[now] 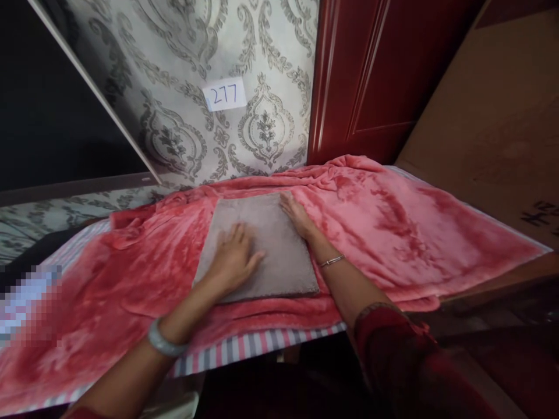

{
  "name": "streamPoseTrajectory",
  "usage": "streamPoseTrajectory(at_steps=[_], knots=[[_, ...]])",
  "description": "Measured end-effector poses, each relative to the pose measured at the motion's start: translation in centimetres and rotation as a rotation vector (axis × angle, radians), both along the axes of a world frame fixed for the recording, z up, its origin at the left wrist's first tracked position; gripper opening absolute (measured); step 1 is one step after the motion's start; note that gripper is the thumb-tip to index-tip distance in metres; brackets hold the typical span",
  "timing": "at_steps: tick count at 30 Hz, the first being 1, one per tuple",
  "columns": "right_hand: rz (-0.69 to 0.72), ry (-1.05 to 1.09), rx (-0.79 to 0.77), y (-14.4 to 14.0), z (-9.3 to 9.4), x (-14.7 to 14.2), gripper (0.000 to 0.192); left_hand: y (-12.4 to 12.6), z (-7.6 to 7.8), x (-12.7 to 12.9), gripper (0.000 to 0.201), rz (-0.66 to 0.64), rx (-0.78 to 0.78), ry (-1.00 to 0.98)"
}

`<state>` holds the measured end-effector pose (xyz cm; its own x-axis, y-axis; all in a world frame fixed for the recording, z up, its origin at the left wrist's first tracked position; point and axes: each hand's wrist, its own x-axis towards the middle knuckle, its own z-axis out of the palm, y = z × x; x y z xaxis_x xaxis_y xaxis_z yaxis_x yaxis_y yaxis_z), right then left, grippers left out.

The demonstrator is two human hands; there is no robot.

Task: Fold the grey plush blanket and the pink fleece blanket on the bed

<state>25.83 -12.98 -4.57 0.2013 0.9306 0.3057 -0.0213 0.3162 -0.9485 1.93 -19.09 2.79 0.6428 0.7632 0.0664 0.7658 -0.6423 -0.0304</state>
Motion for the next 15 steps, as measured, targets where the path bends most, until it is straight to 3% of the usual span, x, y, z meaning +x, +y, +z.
streamPoseTrajectory(at_steps=[3, 6, 9, 15], knots=[[-0.015, -0.054, 0.027, -0.2, -0.1, 0.0, 0.089, -2.2, -0.9, 3.9, 0.073, -0.128, -0.132, 0.006], [-0.044, -0.143, 0.059, -0.5, -0.2, -0.1, 0.084, -3.4, -2.5, 5.5, 0.073, -0.151, -0.129, 0.005], [-0.063, -0.234, 0.074, -0.8, 0.0, -0.2, 0.082, -3.4, -3.3, 5.2, 0.072, -0.148, -0.115, -0.01], [-0.105, -0.373, 0.106, -0.6, 0.1, -0.3, 0.086, -3.0, -3.1, 2.5, 0.074, -0.146, -0.076, -0.013]])
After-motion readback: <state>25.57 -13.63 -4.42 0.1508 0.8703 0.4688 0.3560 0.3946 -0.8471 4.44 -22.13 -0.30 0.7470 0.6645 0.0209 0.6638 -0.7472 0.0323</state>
